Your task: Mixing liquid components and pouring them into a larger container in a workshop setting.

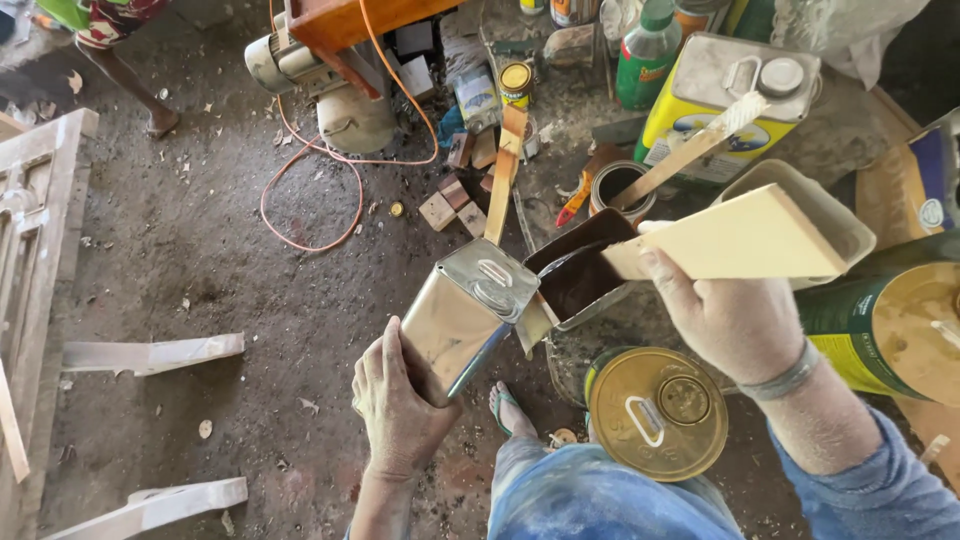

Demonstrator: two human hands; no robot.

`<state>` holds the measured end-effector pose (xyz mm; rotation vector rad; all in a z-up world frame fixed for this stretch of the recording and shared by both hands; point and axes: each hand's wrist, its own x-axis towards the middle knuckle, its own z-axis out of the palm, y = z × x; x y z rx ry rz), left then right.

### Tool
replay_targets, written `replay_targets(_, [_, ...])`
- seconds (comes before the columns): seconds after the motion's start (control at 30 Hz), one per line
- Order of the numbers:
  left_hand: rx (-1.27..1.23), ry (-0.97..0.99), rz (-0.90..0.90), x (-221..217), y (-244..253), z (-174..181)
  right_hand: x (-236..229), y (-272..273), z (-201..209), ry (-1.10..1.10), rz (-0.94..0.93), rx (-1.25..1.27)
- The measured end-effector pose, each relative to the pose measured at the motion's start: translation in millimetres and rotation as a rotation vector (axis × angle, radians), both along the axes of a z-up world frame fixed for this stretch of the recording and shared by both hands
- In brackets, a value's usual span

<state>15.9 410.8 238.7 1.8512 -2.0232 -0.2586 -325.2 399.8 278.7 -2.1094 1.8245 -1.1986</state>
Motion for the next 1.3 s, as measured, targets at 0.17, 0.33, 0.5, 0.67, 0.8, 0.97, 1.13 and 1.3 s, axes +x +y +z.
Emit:
replay_targets(0.17, [-0.043, -0.030, -0.007, -1.6, -3.2, 4.4, 13.1, 0.0, 0.0, -0.100, 0.051, 0.046])
replay_targets(0.33, [-0.002, -0.067, -0.002, -4.3, -4.2, 13.0, 5.5, -2.7, -1.5, -0.118, 0.098, 0.024])
replay_targets(0.5, [0.012, -0.078, -0.016, -3.1, -5.2, 13.7, -14.8, -7.2, 2.0, -0.052, 0.031, -0.006])
replay_targets(0.67, [0.001, -0.066, -0.018, -2.9, -5.0, 11.5, -15.8, -5.2, 0.9, 0.009, -0.040, -0.010])
replay_targets(0.8, [-0.051, -0.064, -0.061, -0.2, -4.9, 7.5, -3.9, -2.0, -1.0, 0.043, -0.061, -0.028])
replay_targets(0.97, [0.012, -0.090, -0.042, -2.4, -4.5, 13.1, 17.9, 0.7, 4.7, -0.025, -0.035, 0.044])
replay_targets(1.13, [0.028, -0.076, -0.027, -6.2, -4.8, 19.7, 29.8, 1.2, 5.4, -0.095, 0.077, -0.001])
replay_targets(1.3, [-0.007, -0.084, -0.052, -5.2, -5.7, 16.8, 11.9, -5.3, 1.9, -0.129, 0.084, 0.072])
